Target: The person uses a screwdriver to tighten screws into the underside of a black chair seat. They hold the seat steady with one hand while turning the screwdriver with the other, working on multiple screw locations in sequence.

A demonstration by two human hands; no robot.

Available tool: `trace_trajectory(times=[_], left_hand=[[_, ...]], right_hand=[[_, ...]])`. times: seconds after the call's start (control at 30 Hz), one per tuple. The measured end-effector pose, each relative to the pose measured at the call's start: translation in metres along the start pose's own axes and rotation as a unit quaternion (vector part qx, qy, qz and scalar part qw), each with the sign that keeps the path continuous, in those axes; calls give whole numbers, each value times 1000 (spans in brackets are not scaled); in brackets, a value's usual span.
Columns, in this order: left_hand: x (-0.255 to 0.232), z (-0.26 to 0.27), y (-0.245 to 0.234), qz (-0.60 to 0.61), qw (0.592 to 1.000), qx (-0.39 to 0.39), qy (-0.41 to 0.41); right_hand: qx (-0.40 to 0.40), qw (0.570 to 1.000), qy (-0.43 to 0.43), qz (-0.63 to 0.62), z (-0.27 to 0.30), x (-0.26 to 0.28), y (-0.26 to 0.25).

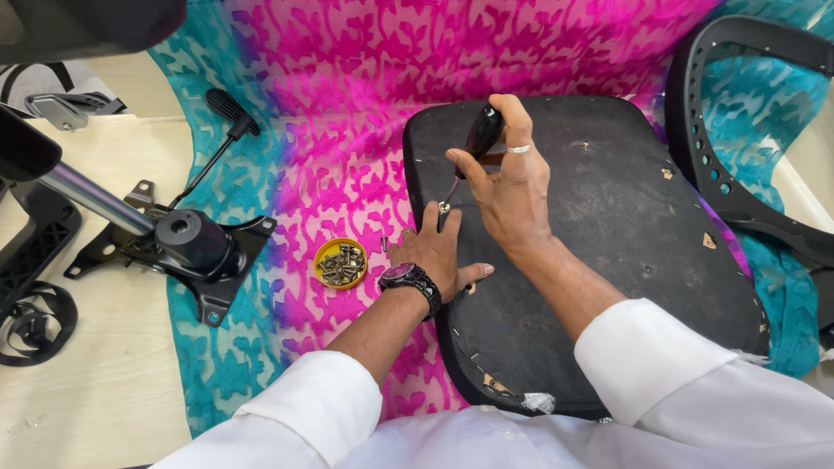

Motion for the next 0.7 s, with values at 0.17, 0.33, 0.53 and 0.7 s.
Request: trace_trajectory(times=[0.17,0.33,0.53,0.7], left_hand=[[1,-2,2,9,1000,-3,-7],[0,-3,5,14,1000,-21,-10],[2,-8,16,23,999,-7,-39],[8,-13,24,22,999,-39,-29]], right_hand=[[-28,999,-18,1,-9,14,-7],[-4,997,-2,-83,-19,21,-17],[23,995,-12,-97,-21,30,-17],[28,992,-21,-118,-23,27,-17]])
Point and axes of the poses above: each hand's wrist, its own z-axis away from the middle knuckle, its own y-axis out of the palm, x = y × z, the point moved 9 cm from there along -z, towards the middle knuckle, and after that the axes turned 13 degrees about y, right-handed, at the moved point
